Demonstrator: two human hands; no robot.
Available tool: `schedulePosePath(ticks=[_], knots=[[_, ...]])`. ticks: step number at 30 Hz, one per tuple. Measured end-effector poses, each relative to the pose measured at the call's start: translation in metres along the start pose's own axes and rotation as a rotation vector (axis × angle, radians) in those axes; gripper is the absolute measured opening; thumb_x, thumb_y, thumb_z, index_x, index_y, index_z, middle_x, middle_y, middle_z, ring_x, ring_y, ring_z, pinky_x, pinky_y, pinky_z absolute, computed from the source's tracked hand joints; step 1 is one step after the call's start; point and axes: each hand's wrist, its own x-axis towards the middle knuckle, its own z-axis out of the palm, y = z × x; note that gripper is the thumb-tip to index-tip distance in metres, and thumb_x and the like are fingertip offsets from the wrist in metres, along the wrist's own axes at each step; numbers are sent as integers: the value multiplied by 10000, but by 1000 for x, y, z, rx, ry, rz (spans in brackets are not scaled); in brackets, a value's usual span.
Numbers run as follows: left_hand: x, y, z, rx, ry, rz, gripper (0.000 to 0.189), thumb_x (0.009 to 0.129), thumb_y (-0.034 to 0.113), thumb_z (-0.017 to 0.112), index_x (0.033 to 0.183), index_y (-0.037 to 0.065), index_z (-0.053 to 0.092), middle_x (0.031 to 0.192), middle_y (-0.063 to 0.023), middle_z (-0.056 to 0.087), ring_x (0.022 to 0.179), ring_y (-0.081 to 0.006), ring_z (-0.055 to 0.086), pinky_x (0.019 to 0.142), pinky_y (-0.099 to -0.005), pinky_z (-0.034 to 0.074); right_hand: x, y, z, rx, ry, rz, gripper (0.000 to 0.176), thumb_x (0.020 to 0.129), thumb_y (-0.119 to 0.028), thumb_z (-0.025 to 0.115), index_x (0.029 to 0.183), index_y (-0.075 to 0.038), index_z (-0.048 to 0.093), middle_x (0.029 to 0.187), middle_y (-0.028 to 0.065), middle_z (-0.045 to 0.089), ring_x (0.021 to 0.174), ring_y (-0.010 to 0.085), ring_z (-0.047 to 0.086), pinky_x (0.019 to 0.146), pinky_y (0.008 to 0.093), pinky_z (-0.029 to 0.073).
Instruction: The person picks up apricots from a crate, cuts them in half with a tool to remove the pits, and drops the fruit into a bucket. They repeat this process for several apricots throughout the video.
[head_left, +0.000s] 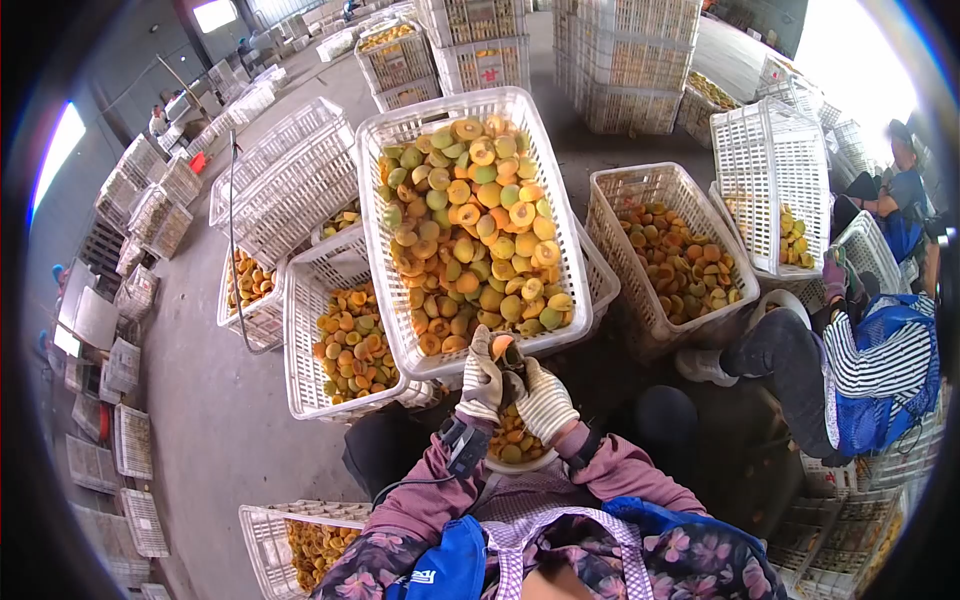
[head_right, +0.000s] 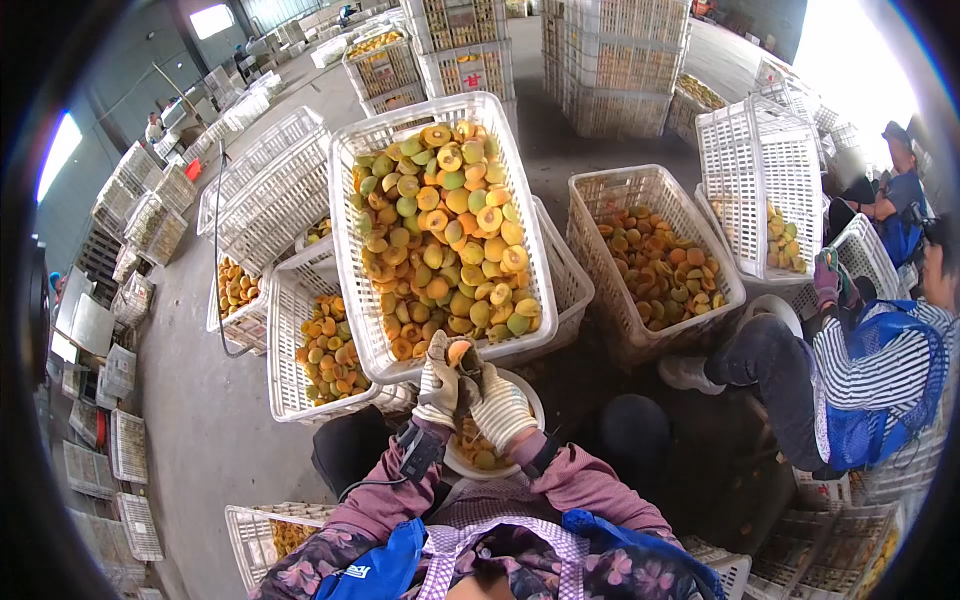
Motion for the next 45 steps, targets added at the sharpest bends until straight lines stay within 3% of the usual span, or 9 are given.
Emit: schedulePosePath(ticks=[3,9,11,15,23,33,37,41,45], knots=[[5,-9,-1,-281,64,-83,359,936,96,385,1288,35,347,1141,-108,511,1014,-200,526,923,-262,409,4,-6,-7,-70,41,-79,257,868,-238,510,958,3,496,820,223,595,775,413,560,650,445,452],[3,10,9,306,191,73,250,926,97,403,1148,-10,447,1034,-93,544,941,-161,533,846,-253,442,5,-25,-8,-254,-30,-61,273,877,-249,469,952,12,481,747,234,588,698,413,565,595,473,446],[7,26,15,-268,293,-195,158,934,152,419,980,33,512,878,-48,549,817,-136,535,751,-263,455,5,-29,-8,-326,-163,31,308,880,-276,448,999,8,460,705,231,589,672,409,573,586,478,447],[5,15,-13,193,34,-64,274,960,168,348,1175,7,399,1020,-72,511,916,-149,518,869,-283,422,3,-24,-1,-344,-172,17,323,880,-283,432,1024,6,441,672,229,589,654,412,576,573,485,445],[0,49,26,-275,203,-290,360,926,369,457,843,38,570,754,-44,588,687,-149,568,678,-268,471,6,-10,11,-247,-190,22,461,893,-330,388,1187,26,387,749,283,595,735,413,592,663,478,465],[26,-11,-41,654,20,191,270,959,154,344,1072,-16,521,929,-111,595,839,-188,579,753,-260,476,10,1,20,-204,-156,-155,235,888,-174,401,998,2,510,833,230,590,777,359,568,698,394,455],[20,11,-9,192,78,50,263,873,72,373,1078,-7,519,1043,-129,563,973,-205,553,797,-293,469,12,-10,16,-242,-210,16,241,900,-170,385,1001,5,516,856,219,589,801,358,562,737,369,461],[22,16,-25,923,-100,157,295,793,-78,415,1073,-45,501,1022,-126,575,920,-184,567,777,-251,468,13,4,24,-215,-210,-139,278,898,-194,400,1050,12,508,880,217,586,816,368,560,748,372,463],[14,66,5,537,-157,47,251,733,-70,447,965,-40,537,910,-127,602,810,-214,595,695,-267,481,17,32,43,-76,-304,-127,400,923,-236,380,1241,7,400,1030,236,571,863,368,574,751,385,464]])
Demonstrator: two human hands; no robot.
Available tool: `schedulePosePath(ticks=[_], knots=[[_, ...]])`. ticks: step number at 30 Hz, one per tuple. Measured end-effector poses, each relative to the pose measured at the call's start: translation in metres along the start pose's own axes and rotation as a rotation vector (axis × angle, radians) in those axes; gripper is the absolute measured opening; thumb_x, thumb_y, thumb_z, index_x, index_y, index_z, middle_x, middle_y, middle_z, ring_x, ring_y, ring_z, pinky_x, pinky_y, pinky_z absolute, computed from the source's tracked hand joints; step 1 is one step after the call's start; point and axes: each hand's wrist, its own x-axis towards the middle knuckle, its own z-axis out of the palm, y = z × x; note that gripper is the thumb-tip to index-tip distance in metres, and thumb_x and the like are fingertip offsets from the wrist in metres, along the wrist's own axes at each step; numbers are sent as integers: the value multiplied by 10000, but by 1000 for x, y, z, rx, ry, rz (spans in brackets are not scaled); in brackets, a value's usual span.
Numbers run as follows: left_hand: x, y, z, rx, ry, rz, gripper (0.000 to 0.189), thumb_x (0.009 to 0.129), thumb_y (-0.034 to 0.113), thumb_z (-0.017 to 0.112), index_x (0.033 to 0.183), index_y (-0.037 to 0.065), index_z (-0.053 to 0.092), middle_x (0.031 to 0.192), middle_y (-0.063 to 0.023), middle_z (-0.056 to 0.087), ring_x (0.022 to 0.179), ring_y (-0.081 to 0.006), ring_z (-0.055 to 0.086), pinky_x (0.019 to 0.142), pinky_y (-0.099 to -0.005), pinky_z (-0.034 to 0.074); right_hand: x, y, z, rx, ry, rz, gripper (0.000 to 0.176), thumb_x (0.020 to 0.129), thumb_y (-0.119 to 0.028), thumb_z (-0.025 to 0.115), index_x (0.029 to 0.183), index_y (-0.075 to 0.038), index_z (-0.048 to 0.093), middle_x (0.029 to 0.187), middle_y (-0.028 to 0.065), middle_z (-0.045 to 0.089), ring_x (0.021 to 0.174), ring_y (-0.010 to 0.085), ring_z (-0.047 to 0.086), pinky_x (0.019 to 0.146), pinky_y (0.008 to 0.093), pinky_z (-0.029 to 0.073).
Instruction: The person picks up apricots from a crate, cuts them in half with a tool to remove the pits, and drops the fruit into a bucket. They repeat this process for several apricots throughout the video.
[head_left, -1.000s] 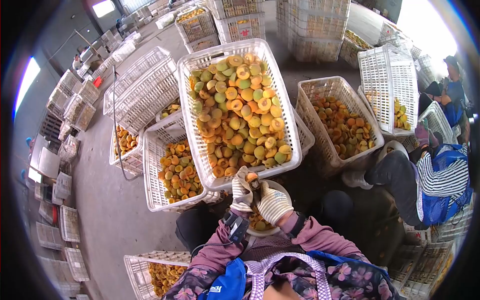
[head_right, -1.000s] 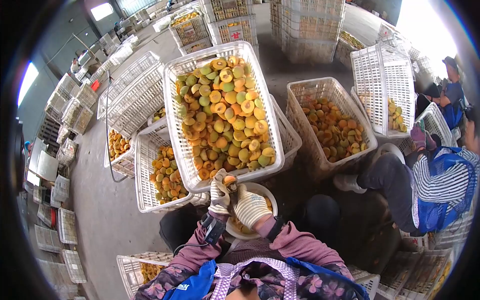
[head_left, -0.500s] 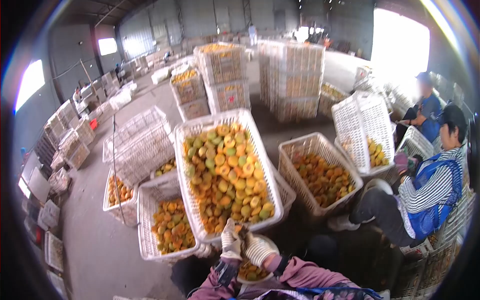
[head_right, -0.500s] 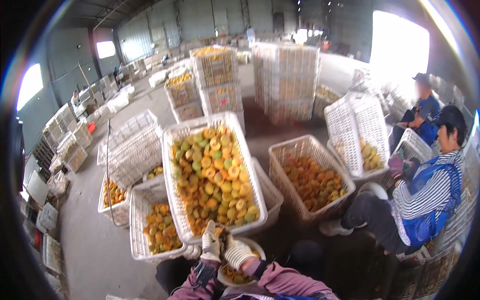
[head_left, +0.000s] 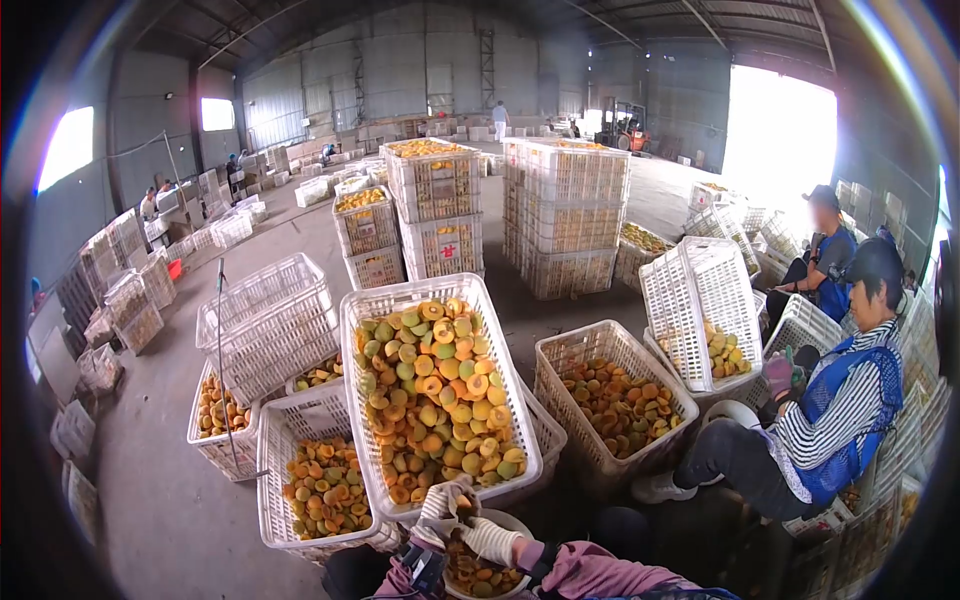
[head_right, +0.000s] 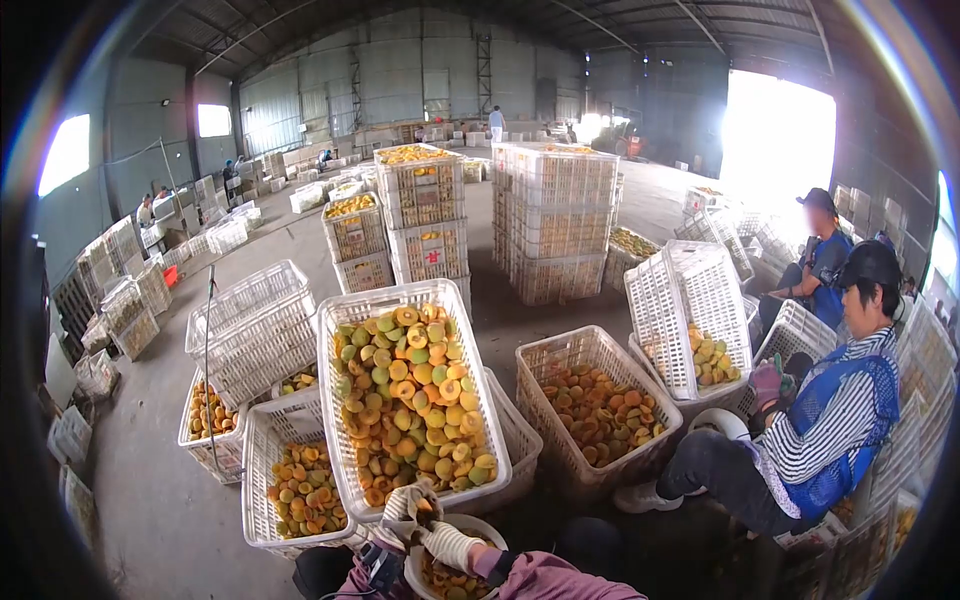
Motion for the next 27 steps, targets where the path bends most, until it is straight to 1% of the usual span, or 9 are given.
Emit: schedulePosePath(ticks=[2,7,10,11,14,16,19,24,27], knots=[[7,2,-6,-626,-188,-557,132,781,11,512,901,-25,556,808,-103,600,729,-202,595,646,-297,484,4,23,19,501,-62,-51,378,925,-296,422,1199,-39,467,937,125,589,760,253,559,678,330,463],[30,21,-17,-1069,231,-86,488,886,452,466,997,-14,562,823,-94,607,729,-185,591,699,-343,499,-33,-64,-55,651,-416,430,343,915,-421,451,1045,-126,568,698,-22,547,591,64,478,515,193,395],[85,-21,-42,-808,187,-45,441,903,417,415,1036,23,561,922,-104,616,817,-231,603,799,-371,471,-39,-9,-19,918,-257,546,309,880,-416,515,929,-120,590,650,-2,529,547,112,501,463,241,402],[108,-38,-48,-721,174,-29,428,909,406,398,1050,36,560,956,-107,618,847,-247,607,833,-381,461,-37,28,-2,623,-234,297,280,897,-318,504,1090,-117,530,910,90,535,788,178,518,683,302,408],[168,-85,-38,1214,-373,17,388,899,289,410,1183,52,525,1137,-113,589,983,-255,599,857,-372,460,-37,67,17,258,-146,-66,312,917,-209,488,1189,-60,519,1114,162,575,965,236,558,853,349,441],[132,-118,-23,1714,-119,175,378,873,200,429,1204,41,518,1175,-149,567,1016,-260,592,786,-382,488,-38,54,7,388,-106,50,303,915,-228,494,1160,-57,539,1081,139,590,950,217,558,847,341,440],[143,-73,-22,1585,-594,-369,466,814,191,502,1248,26,467,1208,-198,524,1062,-318,555,882,-393,452,-43,29,-9,584,-47,226,299,912,-258,503,1118,-52,569,1032,106,613,926,189,557,838,329,439],[125,-89,-49,1365,-599,-400,464,750,198,563,1175,15,523,1189,-205,533,1113,-325,513,919,-388,425,-45,16,-14,724,-69,376,364,897,-381,499,1056,-74,610,981,78,626,894,142,545,789,275,441],[142,-193,-65,1439,-799,19,442,757,153,536,1172,7,491,1114,-174,568,1062,-293,533,951,-367,384,-15,65,-4,63,170,-85,300,915,-305,450,1045,-68,578,874,116,611,776,243,577,709,341,466]])
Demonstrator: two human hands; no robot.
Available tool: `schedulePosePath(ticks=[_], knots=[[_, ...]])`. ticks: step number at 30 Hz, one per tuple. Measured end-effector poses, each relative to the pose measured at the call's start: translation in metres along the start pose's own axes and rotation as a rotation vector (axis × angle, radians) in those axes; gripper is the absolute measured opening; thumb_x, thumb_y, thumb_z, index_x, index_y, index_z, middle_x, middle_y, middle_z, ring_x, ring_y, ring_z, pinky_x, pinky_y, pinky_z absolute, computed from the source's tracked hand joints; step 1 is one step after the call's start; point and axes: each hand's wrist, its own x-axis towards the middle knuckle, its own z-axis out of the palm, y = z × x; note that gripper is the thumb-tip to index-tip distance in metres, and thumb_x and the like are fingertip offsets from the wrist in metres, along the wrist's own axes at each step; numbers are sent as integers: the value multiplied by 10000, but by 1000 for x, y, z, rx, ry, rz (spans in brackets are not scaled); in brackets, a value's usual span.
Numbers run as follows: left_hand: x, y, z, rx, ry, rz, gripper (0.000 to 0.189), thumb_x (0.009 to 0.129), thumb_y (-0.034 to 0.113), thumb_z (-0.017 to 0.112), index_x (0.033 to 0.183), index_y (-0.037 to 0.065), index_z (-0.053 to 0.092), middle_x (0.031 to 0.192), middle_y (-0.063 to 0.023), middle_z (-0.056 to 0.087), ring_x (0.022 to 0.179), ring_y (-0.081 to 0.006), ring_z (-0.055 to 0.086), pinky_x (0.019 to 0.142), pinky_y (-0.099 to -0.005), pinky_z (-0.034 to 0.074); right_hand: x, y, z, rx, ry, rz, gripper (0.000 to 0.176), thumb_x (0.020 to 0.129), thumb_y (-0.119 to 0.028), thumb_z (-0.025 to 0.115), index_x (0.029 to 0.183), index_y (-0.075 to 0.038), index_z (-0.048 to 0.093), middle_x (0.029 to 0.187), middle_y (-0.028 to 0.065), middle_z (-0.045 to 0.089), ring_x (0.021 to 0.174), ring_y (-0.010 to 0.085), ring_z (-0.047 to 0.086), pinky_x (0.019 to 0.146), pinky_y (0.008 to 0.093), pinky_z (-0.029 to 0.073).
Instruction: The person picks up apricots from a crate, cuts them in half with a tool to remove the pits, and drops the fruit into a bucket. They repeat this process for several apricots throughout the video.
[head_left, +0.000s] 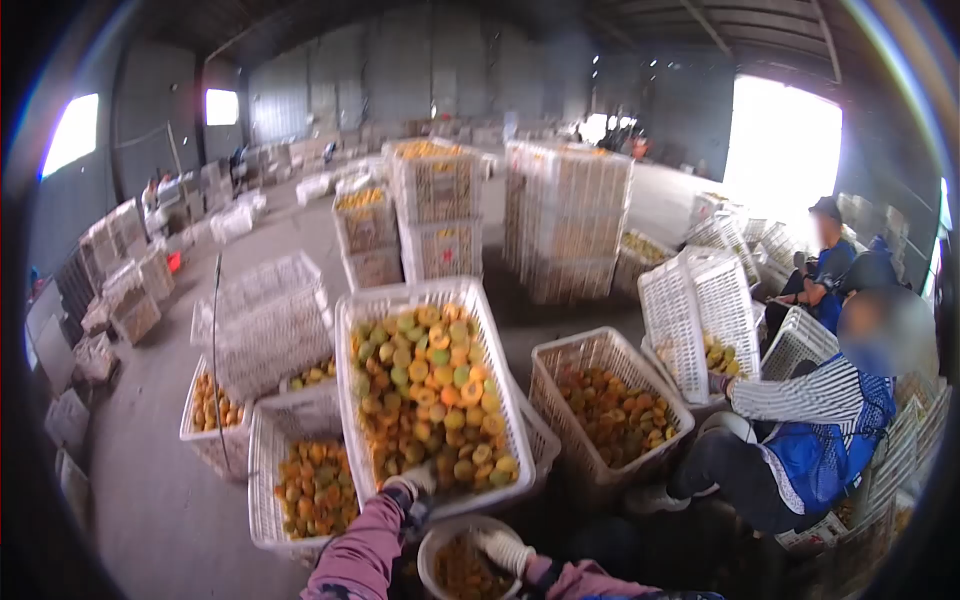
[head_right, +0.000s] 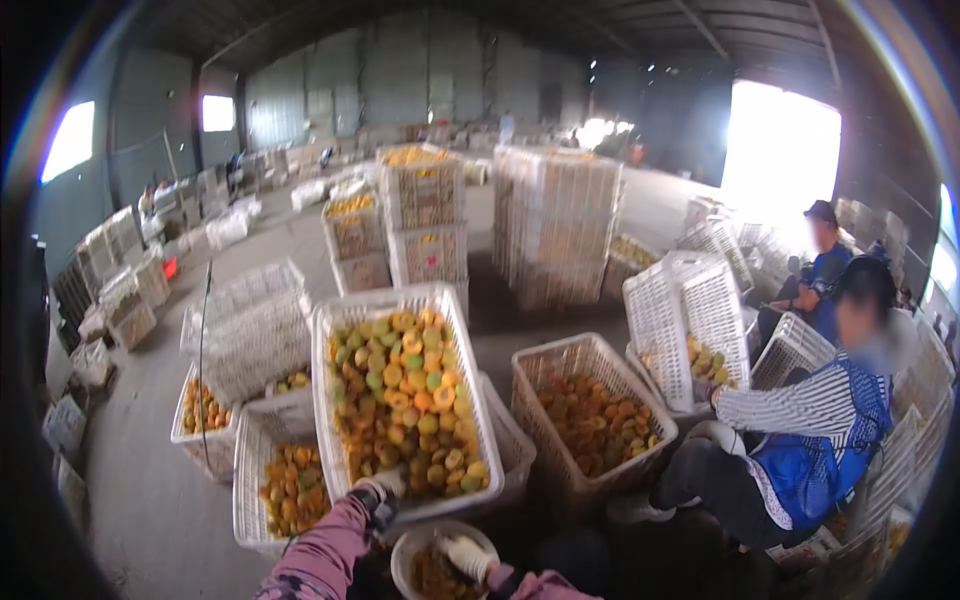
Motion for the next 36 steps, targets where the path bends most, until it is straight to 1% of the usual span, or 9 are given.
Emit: schedulePosePath(ticks=[1,2,5,9,11,23,27,33,36], knots=[[-13,19,-24,336,95,241,434,789,101,499,1206,1,437,1067,-154,581,1013,-270,548,962,-360,366,6,-14,-2,-373,146,-386,329,932,-323,405,1052,-69,577,906,136,630,785,265,586,729,350,460],[-39,40,-38,480,222,-112,433,807,78,471,1222,-17,397,1085,-165,542,1026,-251,527,963,-361,366,5,-24,-13,43,42,18,308,931,-235,368,1067,-50,573,999,187,605,889,309,560,831,357,430],[-131,122,-120,-743,1012,95,540,680,171,714,1123,-27,476,1089,-139,526,1040,-273,504,937,-341,394,29,-56,-26,239,97,141,244,934,-202,390,1005,-25,543,900,117,594,837,254,566,744,334,450],[-122,154,-91,-1819,863,73,351,949,272,376,1172,19,473,1071,-85,557,1016,-197,526,917,-306,416,43,-89,-29,59,240,146,221,902,-204,504,991,-2,513,746,134,592,665,267,563,592,348,433],[-118,167,-84,-2312,805,-4,411,982,341,264,1179,29,443,1086,-60,545,998,-145,522,897,-268,423,44,-77,-18,64,181,58,422,897,-340,449,1164,-13,438,844,297,578,819,461,543,649,484,441],[-126,170,-80,-1673,829,-146,427,934,48,357,1349,8,262,1278,-110,428,1165,-173,437,1001,-282,339,35,-106,-36,-430,83,152,312,858,-288,473,986,-4,455,705,229,592,684,407,581,571,480,449],[-126,169,-82,-2171,900,-100,251,971,174,331,1052,19,512,941,-58,567,896,-139,545,833,-257,438,37,-107,-34,-450,5,192,316,862,-264,469,1011,14,461,703,228,593,685,401,585,570,469,455],[-145,167,-99,-1503,902,-156,395,948,382,360,857,33,521,762,-26,524,695,-89,492,646,-216,401,29,-116,-34,-238,-114,199,345,861,-259,468,1044,34,468,759,257,593,744,404,583,635,449,468],[-145,165,-99,-1454,901,-20,165,827,173,455,817,27,531,693,-43,518,603,-111,505,557,-231,405,26,-73,-5,111,-146,129,321,887,-261,462,1050,12,507,787,176,618,733,329,589,664,389,474]])
